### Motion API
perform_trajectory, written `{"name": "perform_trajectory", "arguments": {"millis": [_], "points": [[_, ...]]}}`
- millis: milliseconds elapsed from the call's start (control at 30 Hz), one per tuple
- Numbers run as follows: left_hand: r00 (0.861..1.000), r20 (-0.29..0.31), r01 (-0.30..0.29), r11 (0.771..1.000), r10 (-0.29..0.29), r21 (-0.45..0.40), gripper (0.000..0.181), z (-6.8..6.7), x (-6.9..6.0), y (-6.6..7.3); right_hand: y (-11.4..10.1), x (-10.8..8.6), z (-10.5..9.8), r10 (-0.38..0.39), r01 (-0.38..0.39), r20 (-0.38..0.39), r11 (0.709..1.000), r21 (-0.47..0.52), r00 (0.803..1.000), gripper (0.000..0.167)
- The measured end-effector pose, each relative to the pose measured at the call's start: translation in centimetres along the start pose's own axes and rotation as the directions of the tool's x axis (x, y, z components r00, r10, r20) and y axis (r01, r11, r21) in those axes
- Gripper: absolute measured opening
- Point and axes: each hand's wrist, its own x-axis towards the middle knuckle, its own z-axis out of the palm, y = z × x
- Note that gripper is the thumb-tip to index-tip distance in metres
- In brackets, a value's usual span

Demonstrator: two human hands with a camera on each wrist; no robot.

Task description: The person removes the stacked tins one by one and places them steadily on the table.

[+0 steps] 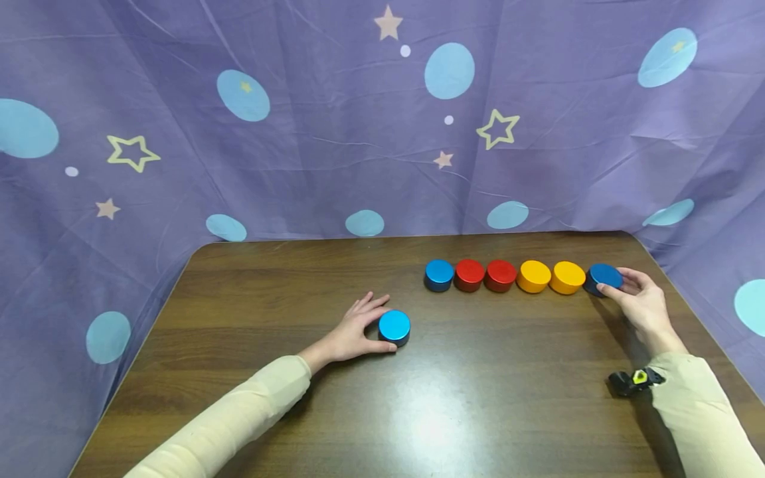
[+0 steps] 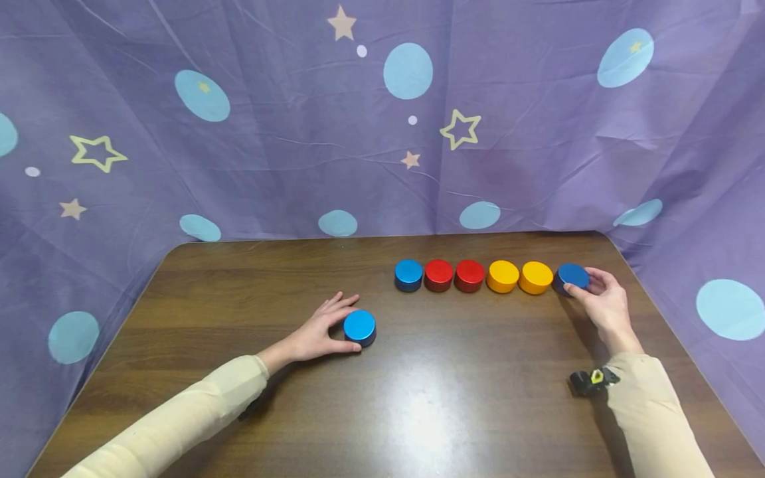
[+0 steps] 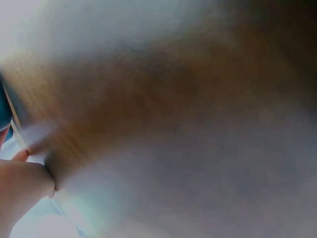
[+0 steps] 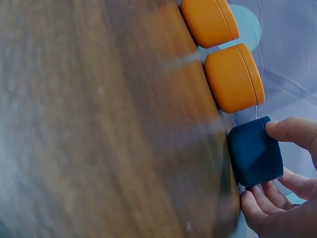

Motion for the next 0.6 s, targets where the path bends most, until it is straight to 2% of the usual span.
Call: {"name": "perform_trajectory", "arguments": {"millis": [67,200,267,400,600], "points": [[1.0,0.004,0.007,1.0,-0.007,0.001,0.065,0.1,0.1,0.0,0.0,-0.1,-0.1,-0.004,0.004,0.0,0.999,-0.042,1.0,0.037],[1.0,0.002,0.018,1.0,-0.018,-0.019,0.065,0.2,0.3,0.2,-0.3,-0.4,-0.3,-0.024,0.026,0.024,0.992,-0.127,0.999,0.067],[1.0,-0.005,0.026,0.999,-0.027,-0.038,0.065,0.2,0.3,0.3,-0.5,-0.7,-0.5,-0.039,0.043,0.029,0.989,-0.144,0.999,0.075],[0.998,-0.024,0.051,0.997,-0.053,-0.064,0.063,0.1,0.5,0.5,-1.1,-1.3,-0.8,-0.061,0.061,0.01,0.994,-0.09,0.998,0.074],[0.992,-0.062,0.102,0.991,-0.108,-0.085,0.066,0.1,0.9,0.8,-2.3,-2.6,-1.2,-0.1,0.1,-0.004,0.993,0.069,0.995,0.053]]}}
